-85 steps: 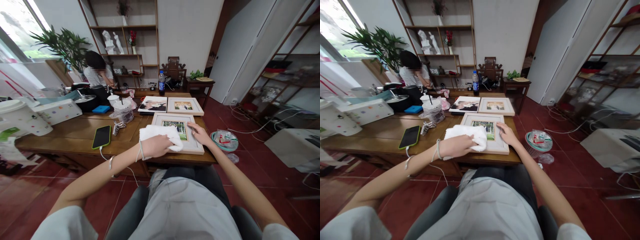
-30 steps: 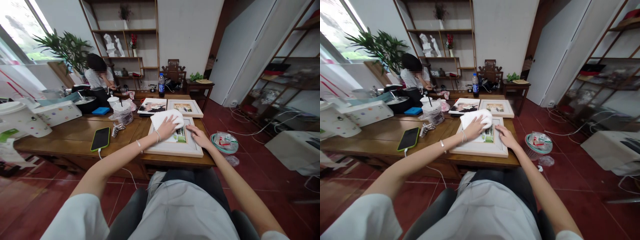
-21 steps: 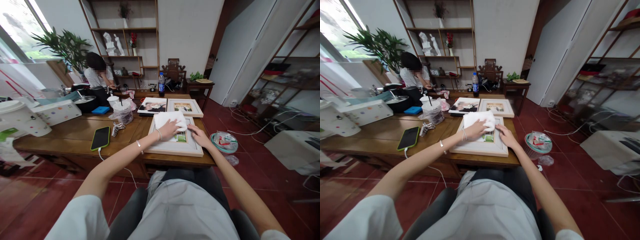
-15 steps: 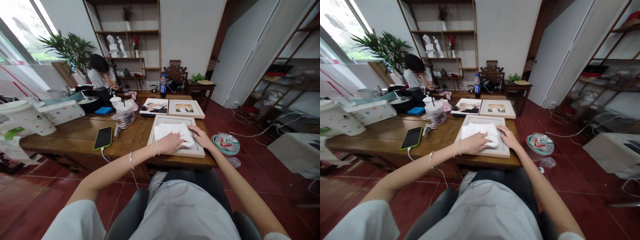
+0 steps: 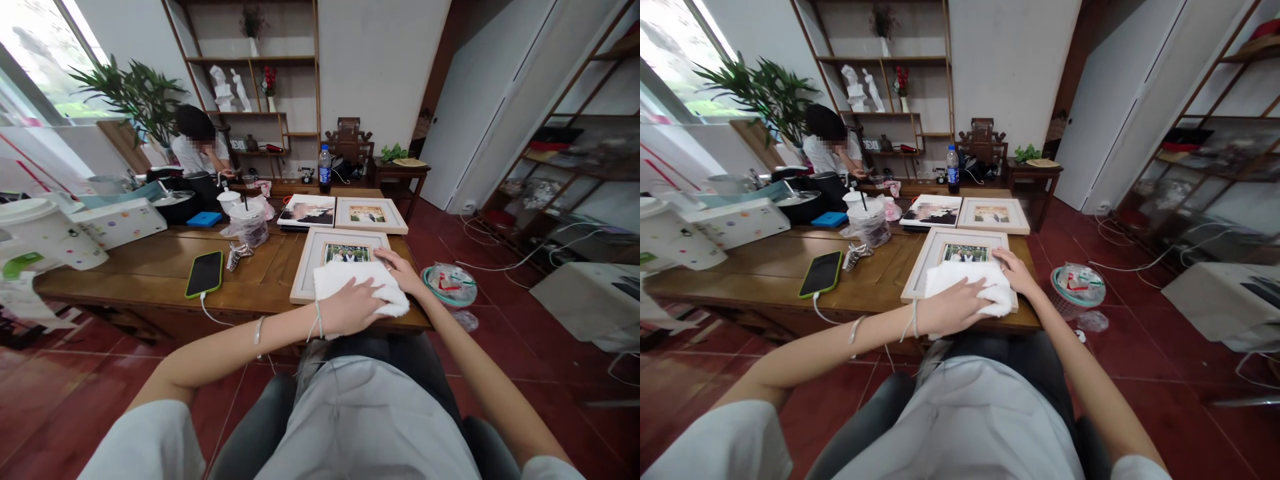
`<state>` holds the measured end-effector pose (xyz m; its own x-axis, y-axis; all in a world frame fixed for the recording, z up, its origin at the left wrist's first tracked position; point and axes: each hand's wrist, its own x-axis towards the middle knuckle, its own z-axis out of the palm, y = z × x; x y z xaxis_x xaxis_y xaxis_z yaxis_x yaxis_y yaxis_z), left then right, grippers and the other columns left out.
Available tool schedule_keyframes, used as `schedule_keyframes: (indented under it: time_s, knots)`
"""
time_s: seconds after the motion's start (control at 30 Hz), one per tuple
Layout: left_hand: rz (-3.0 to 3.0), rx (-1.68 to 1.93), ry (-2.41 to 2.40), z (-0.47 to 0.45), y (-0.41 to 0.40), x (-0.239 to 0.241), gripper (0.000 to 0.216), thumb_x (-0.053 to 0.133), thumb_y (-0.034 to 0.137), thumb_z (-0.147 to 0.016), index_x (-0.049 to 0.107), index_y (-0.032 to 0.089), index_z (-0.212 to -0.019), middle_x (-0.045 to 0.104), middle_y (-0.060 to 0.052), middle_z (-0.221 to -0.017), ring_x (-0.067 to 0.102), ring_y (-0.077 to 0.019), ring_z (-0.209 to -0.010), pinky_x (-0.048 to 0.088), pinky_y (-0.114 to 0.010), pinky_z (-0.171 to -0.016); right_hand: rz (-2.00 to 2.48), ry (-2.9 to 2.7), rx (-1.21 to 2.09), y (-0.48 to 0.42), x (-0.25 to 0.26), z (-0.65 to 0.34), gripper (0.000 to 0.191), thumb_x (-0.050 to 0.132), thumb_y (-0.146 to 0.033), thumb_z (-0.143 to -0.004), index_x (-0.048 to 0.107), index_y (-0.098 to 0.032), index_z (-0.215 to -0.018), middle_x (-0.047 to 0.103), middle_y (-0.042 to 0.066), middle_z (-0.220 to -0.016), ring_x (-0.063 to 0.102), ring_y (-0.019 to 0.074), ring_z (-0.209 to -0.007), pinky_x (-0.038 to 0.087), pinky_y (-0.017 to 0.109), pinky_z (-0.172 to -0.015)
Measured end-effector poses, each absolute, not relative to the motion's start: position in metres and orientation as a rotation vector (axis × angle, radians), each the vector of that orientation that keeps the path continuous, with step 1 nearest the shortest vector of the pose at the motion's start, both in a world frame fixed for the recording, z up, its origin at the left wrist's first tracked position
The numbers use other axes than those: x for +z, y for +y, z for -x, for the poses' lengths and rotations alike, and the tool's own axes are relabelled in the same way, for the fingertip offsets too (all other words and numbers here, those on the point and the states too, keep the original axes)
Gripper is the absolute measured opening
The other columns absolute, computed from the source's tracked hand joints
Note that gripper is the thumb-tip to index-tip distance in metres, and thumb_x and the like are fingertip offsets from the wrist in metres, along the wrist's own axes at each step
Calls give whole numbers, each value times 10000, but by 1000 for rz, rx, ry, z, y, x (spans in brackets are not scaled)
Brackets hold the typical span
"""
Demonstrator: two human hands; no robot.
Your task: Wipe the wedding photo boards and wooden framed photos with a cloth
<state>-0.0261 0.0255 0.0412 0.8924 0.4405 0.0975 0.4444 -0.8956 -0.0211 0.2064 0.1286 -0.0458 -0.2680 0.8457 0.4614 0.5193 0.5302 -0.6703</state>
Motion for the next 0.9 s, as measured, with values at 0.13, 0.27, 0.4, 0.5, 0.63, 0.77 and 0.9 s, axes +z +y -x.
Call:
schedule_keyframes:
  time_s: [0.13, 0.27, 0.4, 0.5, 0.63, 0.77, 0.9]
  knots:
    - [3058, -26, -887, 10, 50, 36, 340, 351, 301, -1007, 577, 241, -1253, 522, -112, -1382, 349, -319, -1375, 405, -586, -1008, 1124, -1919, 547, 131, -46, -208, 403, 558, -222, -788, 683, -245, -1171, 602, 85, -1341, 475, 266, -1324, 318, 474, -1137]
    - [3033, 17, -1094, 4, 66, 38, 343, 370, 329, -1002, 579, 247, -1261, 430, -117, -1475, 323, -356, -1381, 361, -682, -994, 1114, -1916, 551, 132, -46, -207, 422, 560, -229, -781, 668, -252, -1188, 596, 75, -1351, 466, 265, -1331, 306, 485, -1139]
    - [2917, 173, -1392, 10, 97, 55, 334, 518, 240, -932, 603, 183, -1249, 373, -146, -1514, 332, -424, -1358, 386, -652, -985, 1113, -1931, 511, 131, -48, -207, 490, 500, -140, -746, 664, -252, -1193, 599, 58, -1347, 451, 240, -1345, 263, 486, -1164]
    - [2823, 90, -1447, 15, 128, 72, 456, 559, 59, -833, 572, 146, -1280, 307, -169, -1544, 418, -391, -1310, 456, -526, -970, 1115, -1946, 502, 130, -49, -206, 533, 480, -107, -719, 661, -248, -1200, 605, 60, -1337, 453, 238, -1343, 266, 491, -1163]
    - [2833, -178, -1091, 6, 159, 70, 576, 445, -66, -775, 548, 151, -1299, 247, -142, -1573, 369, -314, -1368, 415, -437, -1028, 1123, -1957, 483, 128, -46, -206, 526, 475, -112, -717, 664, -241, -1190, 614, 62, -1321, 466, 249, -1329, 290, 488, -1150]
    - [2993, -82, -810, -5, 173, 43, 505, 479, -53, -733, 643, 154, -1163, 600, -118, -1301, 522, -279, -1240, 427, -374, -999, 1131, -1977, 458, 127, -42, -203, 555, 460, -98, -698, 662, -238, -1195, 609, 44, -1320, 495, 258, -1293, 309, 488, -1139]
    - [2989, -103, -868, 8, 178, 32, 480, 489, -27, -733, 667, 162, -1136, 653, -104, -1216, 613, -258, -1093, 445, -339, -947, 1131, -2003, 469, 126, -41, -202, 570, 452, -84, -700, 655, -240, -1209, 595, 39, -1342, 481, 246, -1309, 294, 468, -1155]
